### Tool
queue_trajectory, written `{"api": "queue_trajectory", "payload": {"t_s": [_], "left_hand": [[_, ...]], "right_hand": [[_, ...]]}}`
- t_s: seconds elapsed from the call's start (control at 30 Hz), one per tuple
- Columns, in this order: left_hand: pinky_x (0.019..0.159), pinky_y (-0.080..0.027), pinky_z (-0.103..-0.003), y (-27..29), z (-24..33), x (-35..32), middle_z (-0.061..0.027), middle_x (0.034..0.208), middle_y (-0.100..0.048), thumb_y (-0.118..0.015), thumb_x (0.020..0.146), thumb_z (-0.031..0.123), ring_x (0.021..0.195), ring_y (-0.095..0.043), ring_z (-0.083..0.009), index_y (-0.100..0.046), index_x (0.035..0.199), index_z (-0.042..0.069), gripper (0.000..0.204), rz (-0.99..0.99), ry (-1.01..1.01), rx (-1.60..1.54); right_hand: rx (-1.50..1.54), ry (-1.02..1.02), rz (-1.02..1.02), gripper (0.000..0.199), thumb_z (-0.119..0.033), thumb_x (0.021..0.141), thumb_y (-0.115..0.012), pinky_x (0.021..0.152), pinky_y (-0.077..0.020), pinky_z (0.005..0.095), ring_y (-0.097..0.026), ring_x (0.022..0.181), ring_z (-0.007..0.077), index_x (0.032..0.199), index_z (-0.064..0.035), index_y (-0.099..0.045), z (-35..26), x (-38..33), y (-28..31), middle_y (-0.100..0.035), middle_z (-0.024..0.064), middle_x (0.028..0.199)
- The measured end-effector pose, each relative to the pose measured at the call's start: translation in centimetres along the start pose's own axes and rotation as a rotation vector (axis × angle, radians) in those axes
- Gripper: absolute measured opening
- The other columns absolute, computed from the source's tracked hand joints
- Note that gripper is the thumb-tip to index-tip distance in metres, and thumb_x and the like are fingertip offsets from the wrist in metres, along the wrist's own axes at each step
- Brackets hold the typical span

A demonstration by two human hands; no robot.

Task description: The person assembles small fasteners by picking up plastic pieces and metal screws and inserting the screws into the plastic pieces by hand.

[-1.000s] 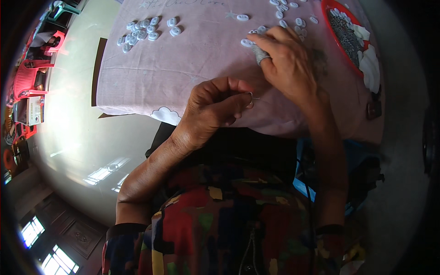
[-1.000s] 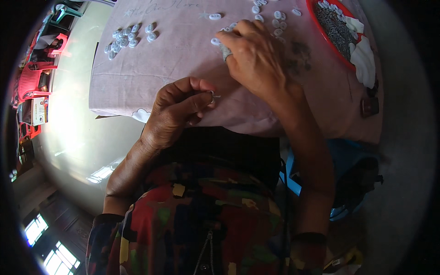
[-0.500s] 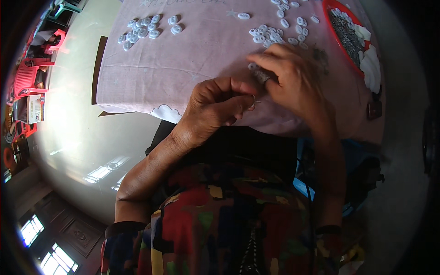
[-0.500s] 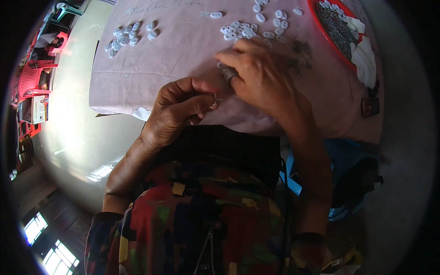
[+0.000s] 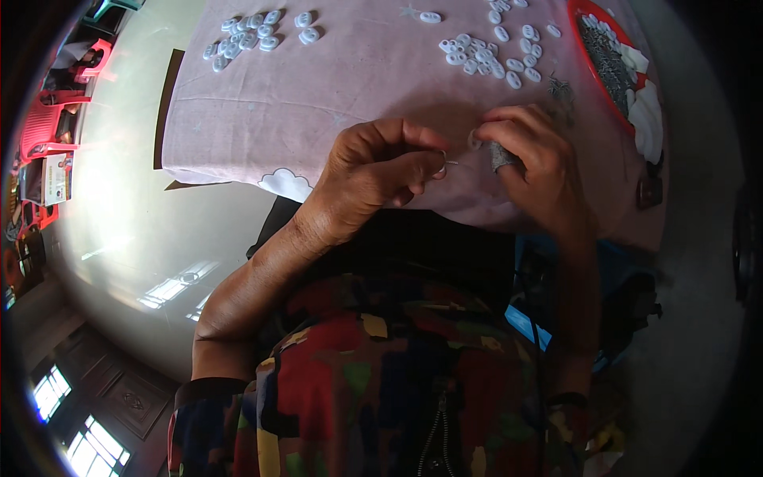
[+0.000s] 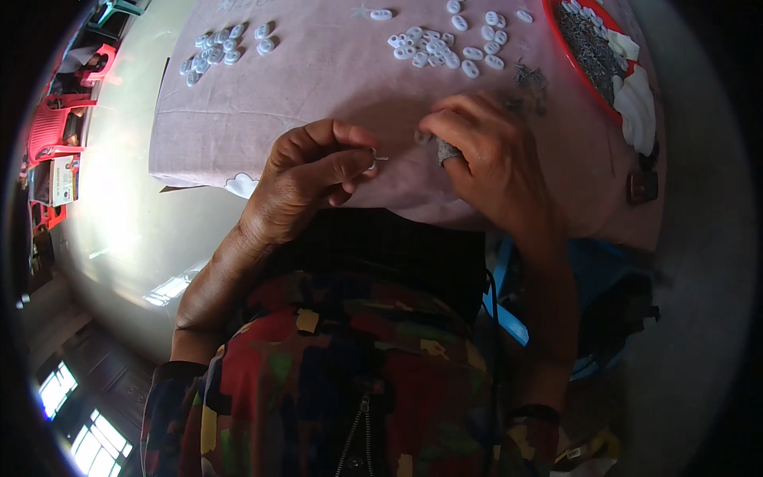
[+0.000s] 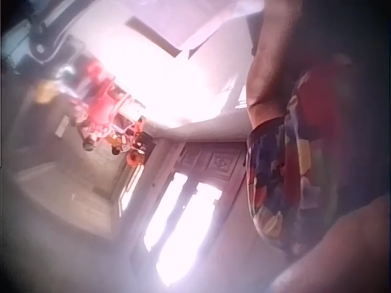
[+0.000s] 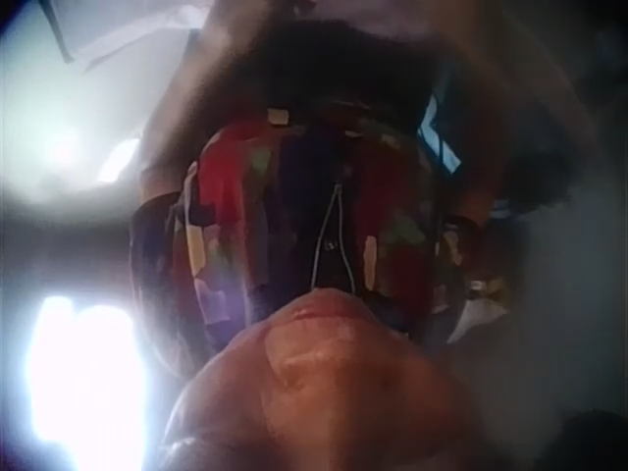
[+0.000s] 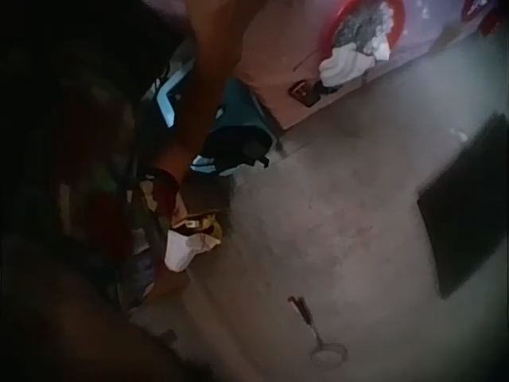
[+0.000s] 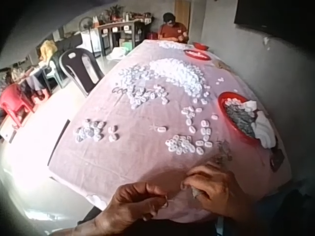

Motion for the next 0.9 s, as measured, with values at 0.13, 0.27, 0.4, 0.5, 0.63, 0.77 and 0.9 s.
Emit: {"api": "queue_trajectory", "payload": {"t_s": [0.13, 0.27, 0.4, 0.5, 0.63, 0.77, 0.9], "left_hand": [[0.054, -0.041, -0.018, -0.1, 0.0, 0.1, -0.0037, 0.085, -0.066, -0.065, 0.089, 0.009, 0.065, -0.055, -0.0038, -0.066, 0.104, 0.003, 0.016, 0.023, -0.002, 0.024], [0.054, -0.041, -0.018, -0.1, -0.2, 0.2, -0.0037, 0.085, -0.067, -0.066, 0.089, 0.010, 0.066, -0.056, -0.0042, -0.066, 0.104, 0.003, 0.016, 0.018, 0.010, -0.012], [0.054, -0.041, -0.018, -0.2, -0.1, 0.2, -0.0038, 0.085, -0.067, -0.067, 0.089, 0.010, 0.066, -0.056, -0.0045, -0.066, 0.104, 0.003, 0.016, 0.024, 0.009, -0.020], [0.057, -0.045, -0.017, 0.0, -0.1, 0.2, -0.0027, 0.087, -0.067, -0.064, 0.090, 0.006, 0.068, -0.057, -0.0036, -0.066, 0.106, 0.002, 0.016, 0.011, 0.003, -0.021], [0.055, -0.041, -0.018, 0.1, -0.1, 0.1, -0.0033, 0.086, -0.067, -0.066, 0.090, 0.010, 0.067, -0.056, -0.0046, -0.066, 0.104, 0.004, 0.015, 0.031, -0.017, -0.011], [0.055, -0.042, -0.018, -0.1, -0.1, 0.1, -0.0026, 0.086, -0.067, -0.065, 0.091, 0.009, 0.067, -0.055, -0.0043, -0.066, 0.103, 0.004, 0.014, 0.048, -0.035, -0.014], [0.056, -0.041, -0.018, -0.3, 0.1, -0.2, -0.0018, 0.087, -0.067, -0.064, 0.091, 0.009, 0.066, -0.054, -0.0035, -0.066, 0.103, 0.005, 0.013, 0.064, -0.060, 0.053]], "right_hand": [[-0.025, -0.124, 0.104, 0.025, 0.004, 0.073, -0.062, 0.078, -0.0511, 0.0391, -0.063, 0.089, 0.0310, 0.097, -0.0034, -0.066, 0.7, -1.1, 0.5, -0.064, 0.0121, 0.093], [-0.101, -0.280, 0.045, 0.025, 0.000, 0.075, -0.065, 0.078, -0.0506, 0.0401, -0.063, 0.089, 0.0321, 0.099, -0.0051, -0.066, 0.4, -1.0, -0.5, -0.064, 0.0127, 0.094], [-0.033, -0.273, 0.041, 0.026, -0.001, 0.075, -0.065, 0.078, -0.0500, 0.0417, -0.063, 0.090, 0.0330, 0.101, -0.0057, -0.066, -0.4, -0.7, -1.0, -0.065, 0.0138, 0.093], [0.027, -0.235, 0.086, 0.027, -0.001, 0.075, -0.065, 0.079, -0.0497, 0.0427, -0.063, 0.091, 0.0337, 0.102, -0.0047, -0.064, -0.5, -0.9, -1.1, -0.065, 0.0148, 0.094], [0.067, -0.269, 0.114, 0.031, 0.004, 0.075, -0.061, 0.080, -0.0500, 0.0402, -0.064, 0.091, 0.0320, 0.105, -0.0035, -0.065, -0.5, -1.8, -0.9, -0.066, 0.0154, 0.097], [0.634, -0.594, 0.133, 0.036, 0.009, 0.078, -0.057, 0.083, -0.0499, 0.0298, -0.065, 0.093, 0.0175, 0.112, -0.0003, -0.065, 1.5, -3.6, -2.0, -0.068, 0.0104, 0.101], [0.805, -0.534, 0.127, 0.035, 0.011, 0.081, -0.054, 0.087, -0.0482, 0.0260, -0.062, 0.097, 0.0117, 0.113, 0.0025, -0.065, 0.7, -3.3, -1.7, -0.068, 0.0080, 0.103]]}}
Point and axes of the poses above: each hand's wrist, its own x-axis towards the middle knuckle, its own y-axis out of the back of the hand, z = x × y, the point moved 8 cm from there along x, towards the middle knuckle
